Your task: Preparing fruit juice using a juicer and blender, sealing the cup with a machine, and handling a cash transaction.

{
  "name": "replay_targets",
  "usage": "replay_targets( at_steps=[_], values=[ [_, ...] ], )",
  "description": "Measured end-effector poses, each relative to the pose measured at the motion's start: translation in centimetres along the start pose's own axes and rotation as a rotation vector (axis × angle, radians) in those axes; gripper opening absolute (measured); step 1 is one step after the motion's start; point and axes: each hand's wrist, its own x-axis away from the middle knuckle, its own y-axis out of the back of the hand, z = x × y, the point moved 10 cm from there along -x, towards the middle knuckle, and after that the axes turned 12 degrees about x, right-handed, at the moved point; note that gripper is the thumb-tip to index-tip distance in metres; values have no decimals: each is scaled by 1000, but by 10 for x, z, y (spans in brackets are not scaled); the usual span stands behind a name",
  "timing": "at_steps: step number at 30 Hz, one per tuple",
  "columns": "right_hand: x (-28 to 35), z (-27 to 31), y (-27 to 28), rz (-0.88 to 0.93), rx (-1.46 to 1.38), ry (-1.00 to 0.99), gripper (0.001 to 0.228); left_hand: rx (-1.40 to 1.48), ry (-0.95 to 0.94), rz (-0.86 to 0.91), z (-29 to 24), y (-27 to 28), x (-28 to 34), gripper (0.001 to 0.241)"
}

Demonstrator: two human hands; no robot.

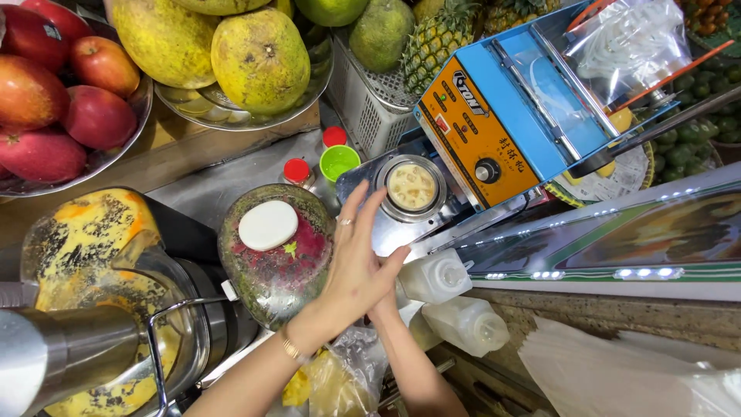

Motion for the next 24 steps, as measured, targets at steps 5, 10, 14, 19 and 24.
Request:
replay_targets(
  at_steps=[5,10,14,19,24],
  values=[
    [-26,24,15,-79,-224,41,23,-5,-100,-81,-28,64,92,62],
    [-78,47,49,-277,-298,134,25,-65,-58,-75,3,92,165,53],
    [-99,75,66,-418,-221,192,19,-11,22,-110,25,103,188,49],
    [-88,124,23,-442,-273,62,16,30,8,-162,50,108,201,50],
    [-38,390,-122,-289,541,800,64,-2,1,-273,45,112,202,39]
  ],
)
